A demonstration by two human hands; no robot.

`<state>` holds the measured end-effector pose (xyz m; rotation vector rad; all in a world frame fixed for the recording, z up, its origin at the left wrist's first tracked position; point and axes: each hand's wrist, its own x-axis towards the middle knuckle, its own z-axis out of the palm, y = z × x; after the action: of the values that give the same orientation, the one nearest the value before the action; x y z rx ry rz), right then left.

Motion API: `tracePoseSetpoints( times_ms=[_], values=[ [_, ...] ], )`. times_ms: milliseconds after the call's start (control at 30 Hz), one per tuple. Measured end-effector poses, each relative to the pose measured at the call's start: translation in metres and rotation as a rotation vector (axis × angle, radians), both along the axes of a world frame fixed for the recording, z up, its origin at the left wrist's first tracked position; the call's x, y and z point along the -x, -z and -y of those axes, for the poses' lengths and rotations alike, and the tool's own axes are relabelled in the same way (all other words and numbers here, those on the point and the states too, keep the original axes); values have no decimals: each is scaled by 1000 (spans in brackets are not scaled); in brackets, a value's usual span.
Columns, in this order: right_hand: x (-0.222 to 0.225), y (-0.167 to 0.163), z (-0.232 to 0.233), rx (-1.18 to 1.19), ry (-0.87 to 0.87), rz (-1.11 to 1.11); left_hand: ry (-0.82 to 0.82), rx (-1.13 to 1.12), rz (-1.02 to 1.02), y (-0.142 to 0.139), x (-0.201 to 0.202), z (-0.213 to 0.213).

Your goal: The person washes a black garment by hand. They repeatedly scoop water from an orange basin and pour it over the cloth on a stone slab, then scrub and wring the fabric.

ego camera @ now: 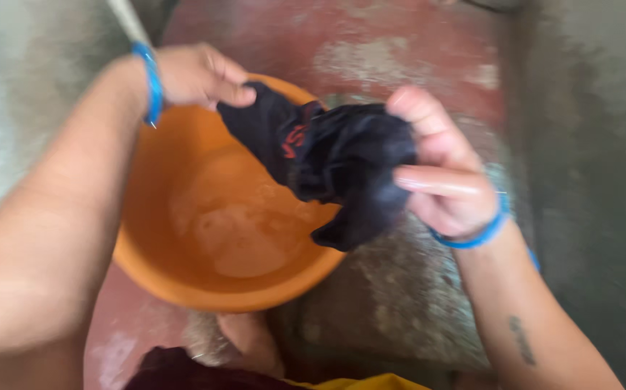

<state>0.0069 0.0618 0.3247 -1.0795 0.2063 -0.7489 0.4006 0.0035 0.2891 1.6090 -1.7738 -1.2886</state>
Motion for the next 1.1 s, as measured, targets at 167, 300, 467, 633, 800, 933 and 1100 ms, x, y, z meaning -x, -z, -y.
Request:
tracePoseSetpoints(
  times_ms=[167, 300, 467, 633, 800, 933, 1100],
  values=[
    [-95, 102, 36, 485, 143, -953, -277, 73, 206, 94, -40, -54],
    [-117, 164, 44, 1211, 41, -1088, -171, -55, 331, 138, -50, -60],
    [-164, 219, 52, 1004, -297, -1387, -46, -13, 599, 165, 2, -23],
    [-201, 274, 33, 1254, -480, -1523, 50, -302, 929, 214, 55, -28],
    [-193, 291, 38, 1185, -1117, -1635, 44, -729, 592, 259, 53, -54],
    [-189, 274, 57, 967, 35, -1704, -85, -1058, 44, 266, 40, -51],
    [-195, 277, 55, 905, -244, -1736, -502, -379, 609, 260, 41, -37]
  ],
)
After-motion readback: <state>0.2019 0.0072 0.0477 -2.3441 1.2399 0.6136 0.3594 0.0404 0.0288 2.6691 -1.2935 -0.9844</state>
